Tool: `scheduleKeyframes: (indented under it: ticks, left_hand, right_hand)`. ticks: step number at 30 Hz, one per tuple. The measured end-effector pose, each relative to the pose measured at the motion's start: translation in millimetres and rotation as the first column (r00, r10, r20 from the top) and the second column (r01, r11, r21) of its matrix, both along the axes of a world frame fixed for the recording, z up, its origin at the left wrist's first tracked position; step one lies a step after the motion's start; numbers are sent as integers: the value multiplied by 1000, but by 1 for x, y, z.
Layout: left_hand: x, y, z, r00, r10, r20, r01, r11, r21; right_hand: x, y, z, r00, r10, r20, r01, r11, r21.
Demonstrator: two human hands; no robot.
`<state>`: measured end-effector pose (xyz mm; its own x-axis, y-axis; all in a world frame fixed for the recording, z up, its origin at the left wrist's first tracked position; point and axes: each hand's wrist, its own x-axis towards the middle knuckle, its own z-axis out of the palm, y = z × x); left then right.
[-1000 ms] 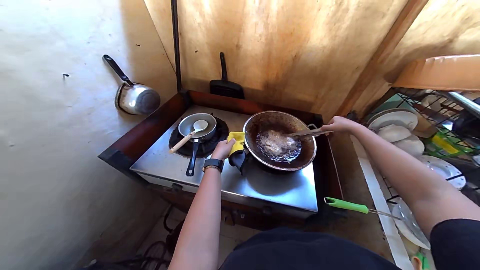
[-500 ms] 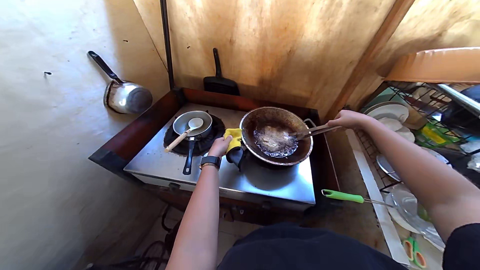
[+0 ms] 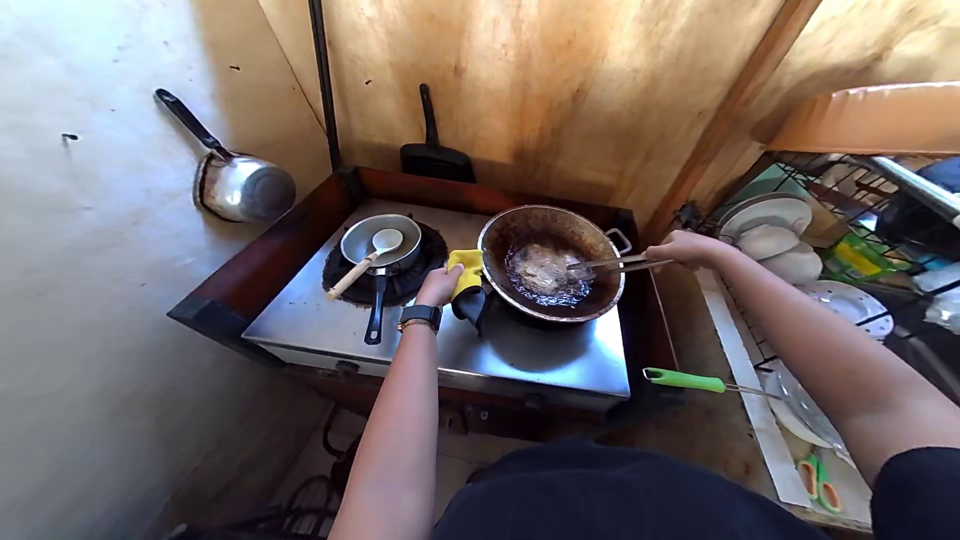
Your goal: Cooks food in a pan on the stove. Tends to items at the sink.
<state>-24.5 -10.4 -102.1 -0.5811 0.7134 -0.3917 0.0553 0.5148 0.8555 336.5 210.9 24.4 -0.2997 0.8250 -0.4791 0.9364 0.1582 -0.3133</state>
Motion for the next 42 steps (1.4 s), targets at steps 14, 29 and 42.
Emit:
scheduleKeyframes:
  ticks: [14,29,42]
  left_hand:
    - [-7,2,-11,1000,-3,10,3,1000,15]
    - [-12,3,-22,999,-40,17,39,997,63]
    - [-6,3,-8,999,-16,47,14,999,48]
  right_hand:
    - [-9,-29,-28,989,-126,-73,119,989,-86]
    - [-8,-60,-35,905,-308,-294,255,945,-207]
    - [-8,-56,-16,988,-132,-80,131,991,-12]
